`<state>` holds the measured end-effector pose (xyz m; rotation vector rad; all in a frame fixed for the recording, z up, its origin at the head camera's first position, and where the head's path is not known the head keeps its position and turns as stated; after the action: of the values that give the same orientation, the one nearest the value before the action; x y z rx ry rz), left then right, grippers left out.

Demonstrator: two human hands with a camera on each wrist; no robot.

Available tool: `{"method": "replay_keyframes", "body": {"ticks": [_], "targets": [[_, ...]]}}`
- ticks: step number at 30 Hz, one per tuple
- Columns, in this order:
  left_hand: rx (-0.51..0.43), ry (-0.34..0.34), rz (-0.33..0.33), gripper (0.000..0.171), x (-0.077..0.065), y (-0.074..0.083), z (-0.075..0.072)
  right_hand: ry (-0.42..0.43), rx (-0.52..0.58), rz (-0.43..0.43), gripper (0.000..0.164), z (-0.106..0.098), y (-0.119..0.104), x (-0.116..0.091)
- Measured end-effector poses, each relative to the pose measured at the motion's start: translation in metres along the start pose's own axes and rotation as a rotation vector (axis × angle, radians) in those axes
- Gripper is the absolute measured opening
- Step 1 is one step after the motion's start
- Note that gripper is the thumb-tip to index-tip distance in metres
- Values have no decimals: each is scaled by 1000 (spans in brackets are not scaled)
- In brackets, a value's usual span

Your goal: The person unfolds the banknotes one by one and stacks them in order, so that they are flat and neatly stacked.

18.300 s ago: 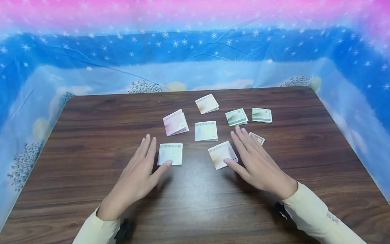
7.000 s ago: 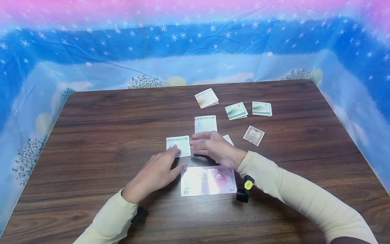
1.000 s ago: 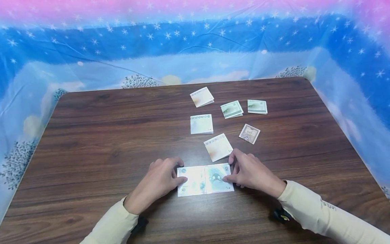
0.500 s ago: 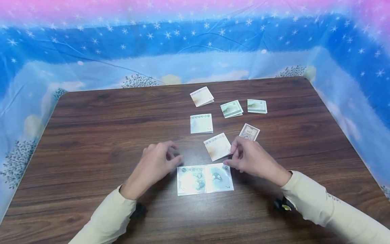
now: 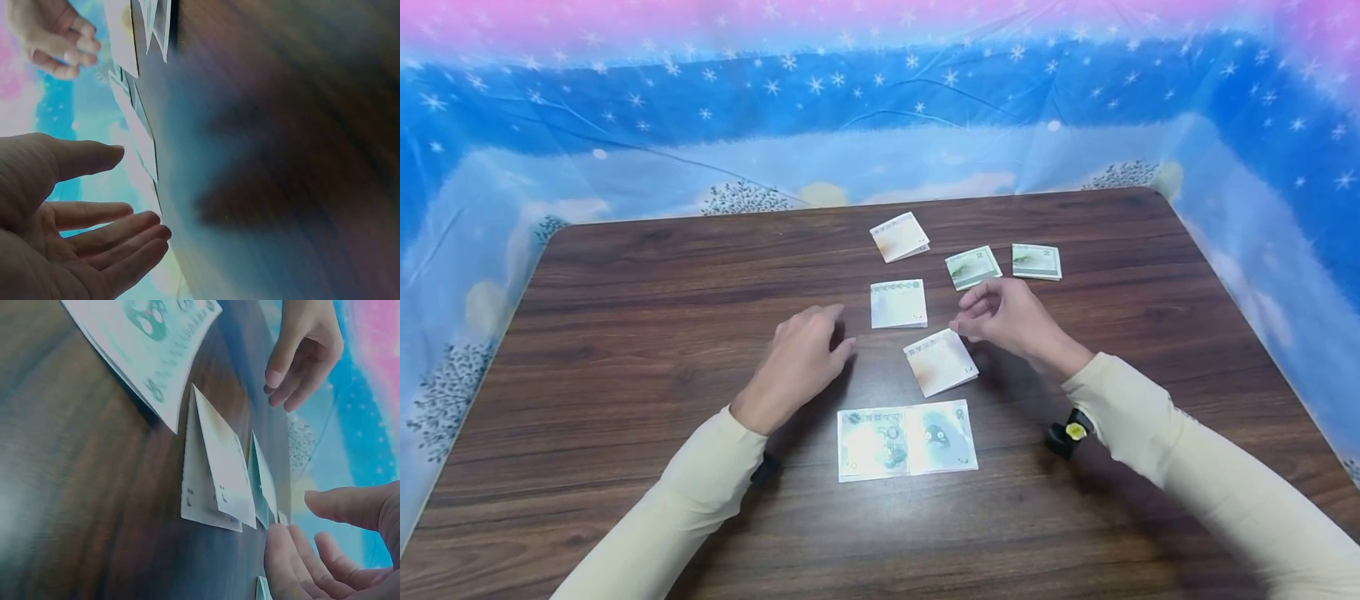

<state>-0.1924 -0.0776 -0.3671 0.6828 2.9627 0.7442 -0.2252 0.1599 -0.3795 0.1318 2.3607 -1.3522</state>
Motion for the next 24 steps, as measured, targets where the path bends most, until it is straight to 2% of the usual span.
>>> {"method": "replay_keyframes", "body": {"ticks": [3,6,10,13,19,24], "targets": [[1,-37,20,51,7,4,8,-18,22,51,35,3,1,12],[3,-89,68,54,14,11,17,-43,55,102,41,9,2,22],[15,-150,164,40,22,21,29,-75,136,156,45,15,1,31],[13,-186,194,35,25,26,36,-104,221,184,46,19,1,36],[23,-209,187,35,26,29,42,-167,367,222,48,28,0,43],[43,-198,188,28,27,30,42,-182,407,259,50,32,0,47]]}}
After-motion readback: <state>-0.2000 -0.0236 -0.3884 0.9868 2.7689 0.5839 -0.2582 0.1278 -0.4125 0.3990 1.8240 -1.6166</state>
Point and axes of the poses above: each hand's wrist, its own x-axis towards the middle knuckle, its own z-axis out of the palm, y = z × x, the point moved 8 cm from there along x, towards the middle knuckle, and after that the axes turned 10 degrees about z, right-handed, at the moved point
